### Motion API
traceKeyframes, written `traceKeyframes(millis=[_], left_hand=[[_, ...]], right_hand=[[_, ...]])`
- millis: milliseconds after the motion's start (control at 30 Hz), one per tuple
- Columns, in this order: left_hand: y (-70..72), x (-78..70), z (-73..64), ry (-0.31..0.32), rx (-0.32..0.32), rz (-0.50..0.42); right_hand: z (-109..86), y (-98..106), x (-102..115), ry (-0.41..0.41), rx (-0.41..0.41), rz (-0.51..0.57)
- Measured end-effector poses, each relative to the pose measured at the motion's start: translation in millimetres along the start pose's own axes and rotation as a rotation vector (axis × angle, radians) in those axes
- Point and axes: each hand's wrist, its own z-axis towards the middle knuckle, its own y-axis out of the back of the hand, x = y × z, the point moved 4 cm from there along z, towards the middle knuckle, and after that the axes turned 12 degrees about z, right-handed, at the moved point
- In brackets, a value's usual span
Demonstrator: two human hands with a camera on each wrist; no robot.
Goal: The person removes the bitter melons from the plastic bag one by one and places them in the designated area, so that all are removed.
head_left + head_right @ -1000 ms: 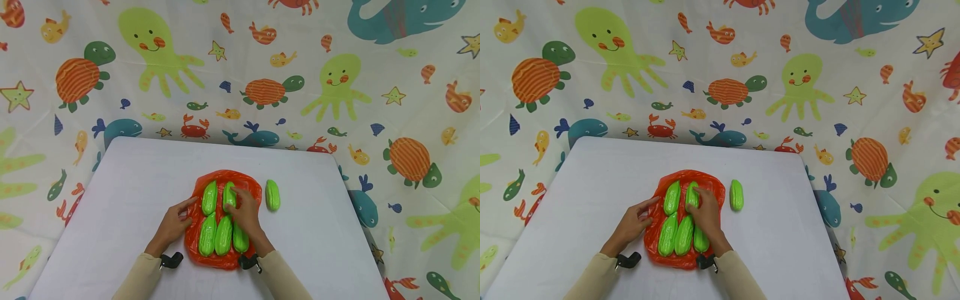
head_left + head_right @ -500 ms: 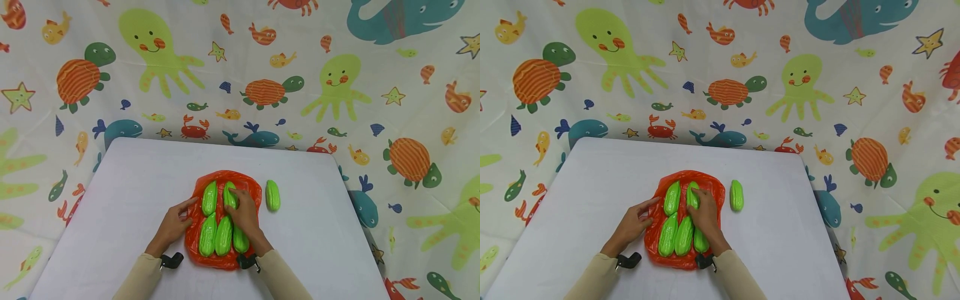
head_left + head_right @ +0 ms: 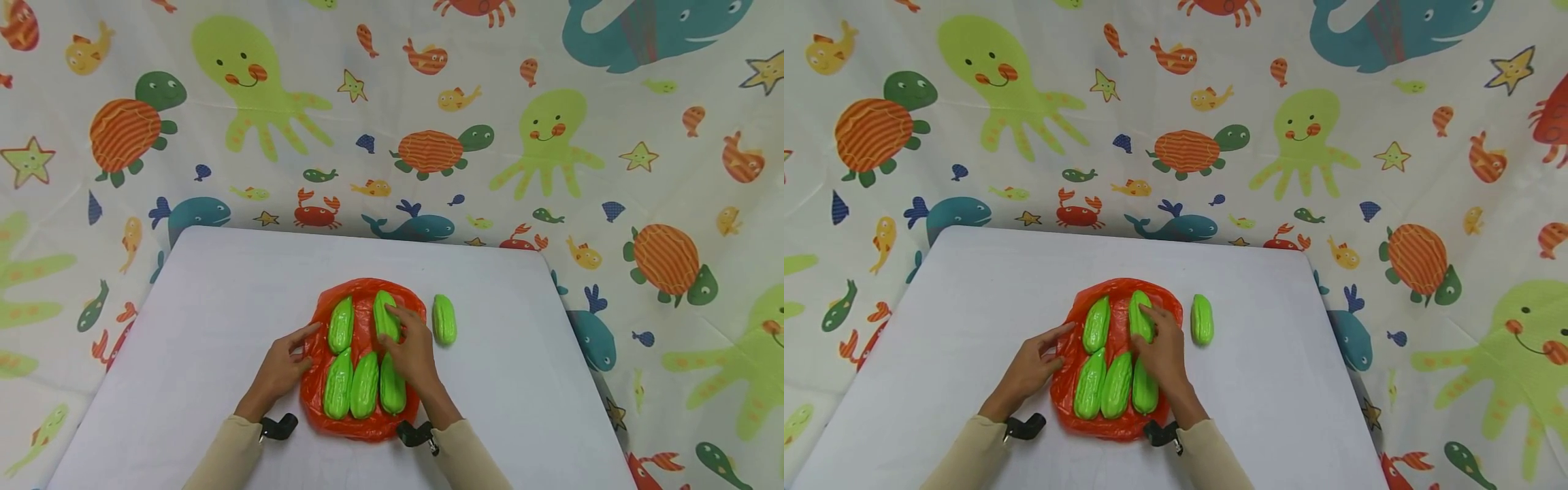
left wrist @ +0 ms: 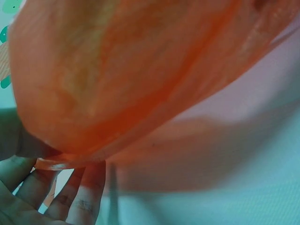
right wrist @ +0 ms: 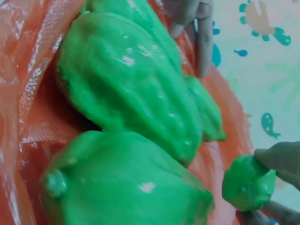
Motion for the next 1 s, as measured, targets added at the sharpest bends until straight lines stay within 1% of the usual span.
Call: traceKeyframes(millis=[167,267,600,800,1000], left_hand=[[-0.7,-1.3,0.7,-0.013,-0.004,-0.018],[-0.3,-1.7,0.3,-0.019,-0.005,-0.027],[-0.2,-1.0,-1.8,0.007,0.003,-0.021],[-0.6,-0.8,-2.0,0.001,0.002,-0.017],[-0.5,-1.4,-2.2,-0.008,0.002,-0.020]], right_hand=[[-2.1,12,4,0.006,-0.015,0.046],[-1.9,19,5,0.018,-0.027,0.046],[1.6,45,-1,0.030,-0.108,0.032],[4.5,66,-8,-0.005,-0.169,0.015],[6.3,85,-16,-0.042,-0.207,-0.006]])
